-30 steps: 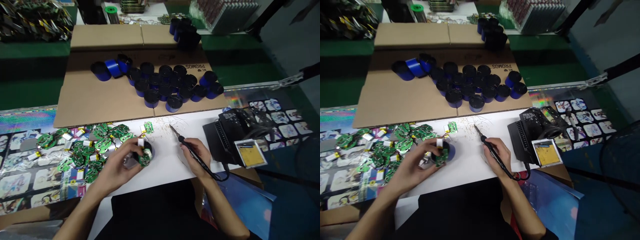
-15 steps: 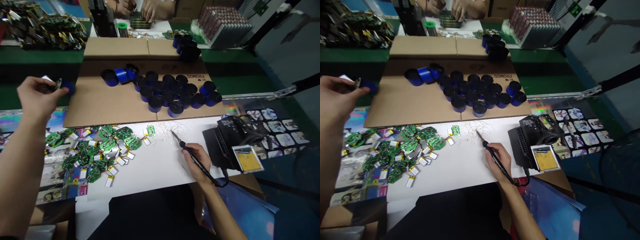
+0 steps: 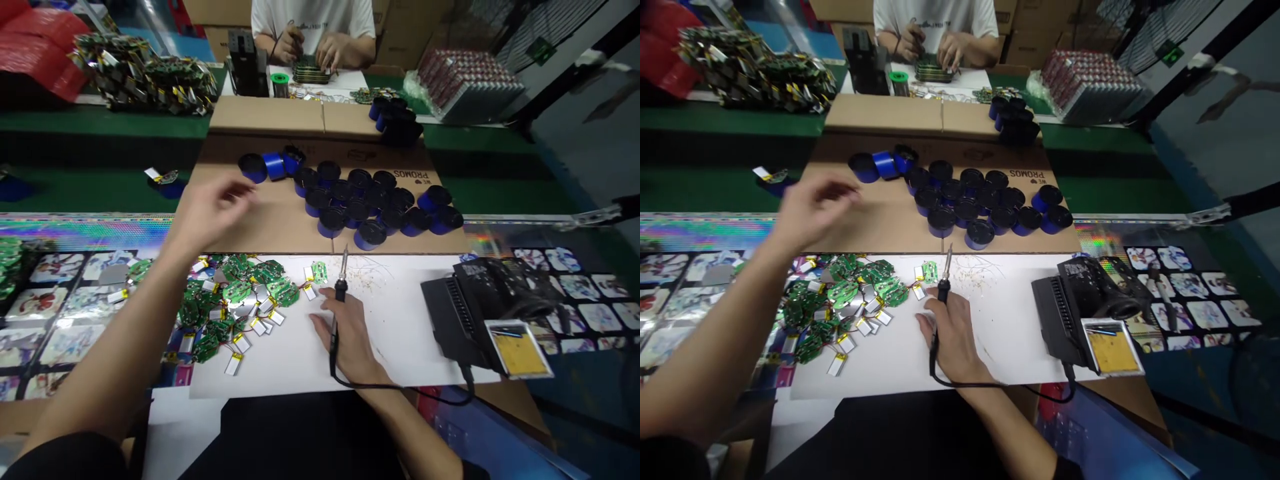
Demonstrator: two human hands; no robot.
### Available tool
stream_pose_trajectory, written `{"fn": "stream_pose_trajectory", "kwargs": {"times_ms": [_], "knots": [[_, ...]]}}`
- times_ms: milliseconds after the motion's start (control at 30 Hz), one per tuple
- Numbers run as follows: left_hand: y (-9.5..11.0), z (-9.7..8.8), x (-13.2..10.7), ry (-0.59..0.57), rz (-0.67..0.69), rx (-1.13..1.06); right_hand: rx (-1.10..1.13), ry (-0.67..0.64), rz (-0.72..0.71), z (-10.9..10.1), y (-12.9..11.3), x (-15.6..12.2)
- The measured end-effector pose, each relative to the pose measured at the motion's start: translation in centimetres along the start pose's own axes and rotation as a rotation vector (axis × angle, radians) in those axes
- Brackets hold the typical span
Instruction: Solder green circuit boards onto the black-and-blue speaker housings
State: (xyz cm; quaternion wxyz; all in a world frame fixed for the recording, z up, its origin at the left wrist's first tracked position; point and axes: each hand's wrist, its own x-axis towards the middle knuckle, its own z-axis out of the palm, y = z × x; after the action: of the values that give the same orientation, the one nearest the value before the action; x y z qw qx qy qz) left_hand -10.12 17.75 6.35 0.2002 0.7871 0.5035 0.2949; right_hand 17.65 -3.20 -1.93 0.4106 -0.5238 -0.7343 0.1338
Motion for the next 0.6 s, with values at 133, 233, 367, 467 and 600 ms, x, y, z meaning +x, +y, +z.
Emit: {"fn": "stream_pose_trajectory", "kwargs": {"times_ms": [133,233,367,467,600], "knots": [[4.2,5.9,0.1,-0.212,0.277,-0.1,-0.038,-0.026,-0.041,2.2,0.1,1.1],[5.0,8.9,0.5,-0.18,0.305,-0.099,-0.019,-0.018,-0.026,2.4,0.1,0.8],[4.7,9.4,1.0,-0.108,0.237,-0.169,0.006,-0.009,-0.022,2.2,0.1,0.5],[4.3,7.1,0.2,-0.137,0.091,-0.284,0.02,-0.033,-0.043,2.5,0.1,0.9],[4.4,1.4,-3.4,-0.11,0.0,-0.328,0.044,-0.062,-0.052,3.0,0.4,1.3]]}}
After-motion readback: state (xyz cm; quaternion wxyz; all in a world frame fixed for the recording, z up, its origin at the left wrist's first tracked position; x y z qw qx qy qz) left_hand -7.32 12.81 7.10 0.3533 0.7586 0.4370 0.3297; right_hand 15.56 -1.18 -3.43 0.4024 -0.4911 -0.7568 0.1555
